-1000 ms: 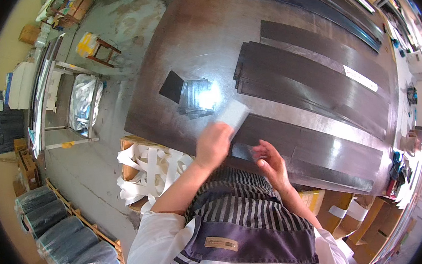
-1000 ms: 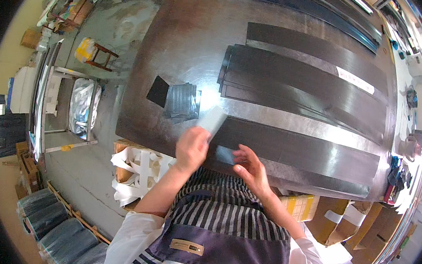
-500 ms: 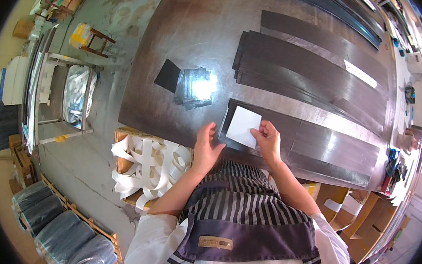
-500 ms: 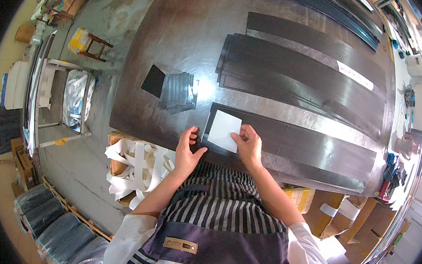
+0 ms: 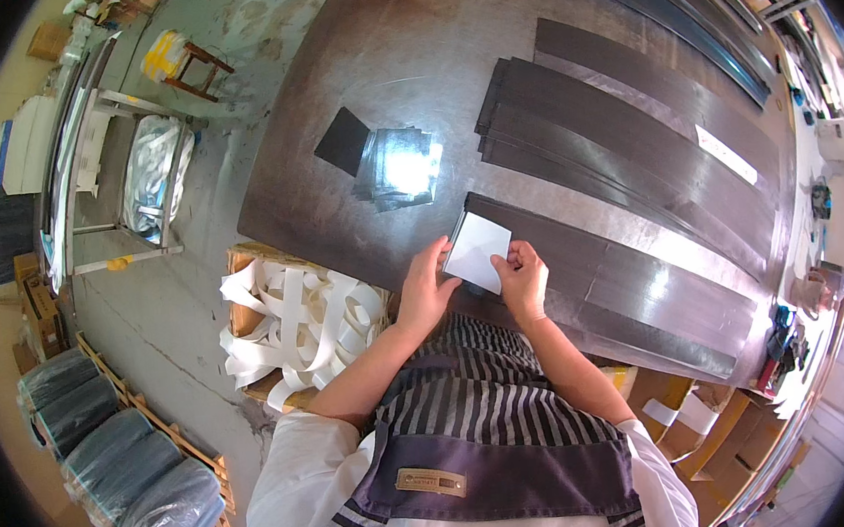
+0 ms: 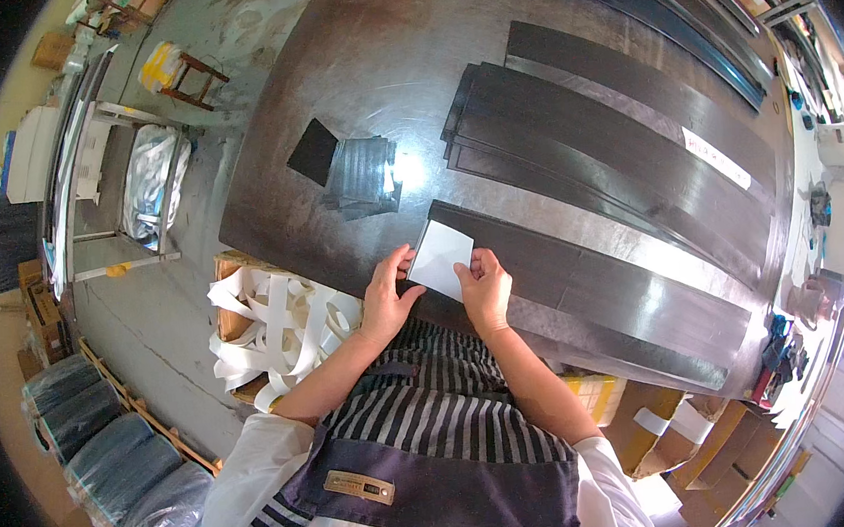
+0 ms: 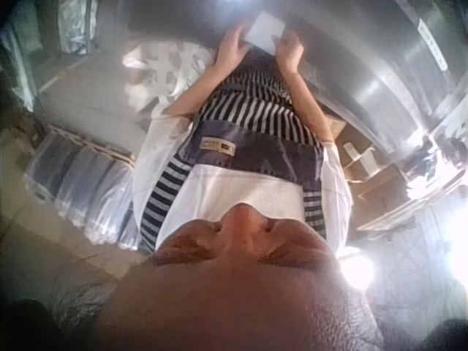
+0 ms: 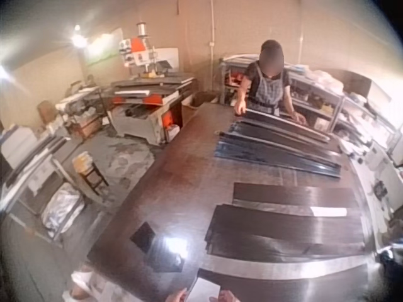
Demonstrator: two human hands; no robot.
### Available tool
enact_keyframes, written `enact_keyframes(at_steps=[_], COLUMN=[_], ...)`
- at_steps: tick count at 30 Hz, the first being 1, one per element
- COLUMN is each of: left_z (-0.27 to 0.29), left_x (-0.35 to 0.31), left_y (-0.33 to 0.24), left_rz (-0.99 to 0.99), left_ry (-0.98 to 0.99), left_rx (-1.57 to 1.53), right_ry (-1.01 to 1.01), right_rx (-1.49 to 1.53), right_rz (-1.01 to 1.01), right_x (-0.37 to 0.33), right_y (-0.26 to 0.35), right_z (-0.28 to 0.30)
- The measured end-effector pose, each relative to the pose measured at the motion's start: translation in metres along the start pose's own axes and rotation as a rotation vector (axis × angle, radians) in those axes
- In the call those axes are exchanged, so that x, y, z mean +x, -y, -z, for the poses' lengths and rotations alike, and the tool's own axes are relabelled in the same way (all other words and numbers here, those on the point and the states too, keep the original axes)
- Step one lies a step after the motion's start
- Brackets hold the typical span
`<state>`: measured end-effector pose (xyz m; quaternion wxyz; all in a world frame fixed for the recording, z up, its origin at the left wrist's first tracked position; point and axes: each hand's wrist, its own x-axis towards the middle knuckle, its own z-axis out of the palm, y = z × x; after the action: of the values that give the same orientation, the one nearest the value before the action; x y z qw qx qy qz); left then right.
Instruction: The person picks up small, dark rectangular metal sheets from a pile on a large workbench. They place each sheet onto a larger, shiny metal surface, aligning it with other sheets already arranged there. The person repeats this process, handling the sheets one by one to build a neat stack.
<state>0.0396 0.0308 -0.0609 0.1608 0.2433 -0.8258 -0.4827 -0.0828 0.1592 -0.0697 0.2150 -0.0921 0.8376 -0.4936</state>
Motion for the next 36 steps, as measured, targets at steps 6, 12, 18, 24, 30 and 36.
enact_keyframes(at_steps=[6,12,18,24,30,36], left_z=[0.001,0.002,0.006,0.012,0.016,-0.015], left_x=[0.001,0.001,0.003,0.007,0.034,0.040], left_y=[-0.002,0.000,-0.005,-0.009,-0.031,-0.026], left_rz=[-0.018,-0.034,-0.098,-0.117,-0.352,-0.344], left_ry=[0.005,0.035,0.065,0.233,0.335,0.233], left_rx=[0.022,0.085,0.149,0.251,0.478,0.598], right_ry=[0.018,0.005,-0.007,-0.010,0.057,0.045], right_rx=[-0.077,-0.065,-0.120,-0.154,-0.246,-0.545], right_rz=[-0.012,-0.010,-0.004,0.000,0.052,0.399], right_x=[0.000,0.000,0.000,0.000,0.003,-0.011], right_y=[0.007,0.003,0.010,0.008,0.010,0.067], right_z=[0.001,-0.001,-0.001,-0.003,0.003,0.043])
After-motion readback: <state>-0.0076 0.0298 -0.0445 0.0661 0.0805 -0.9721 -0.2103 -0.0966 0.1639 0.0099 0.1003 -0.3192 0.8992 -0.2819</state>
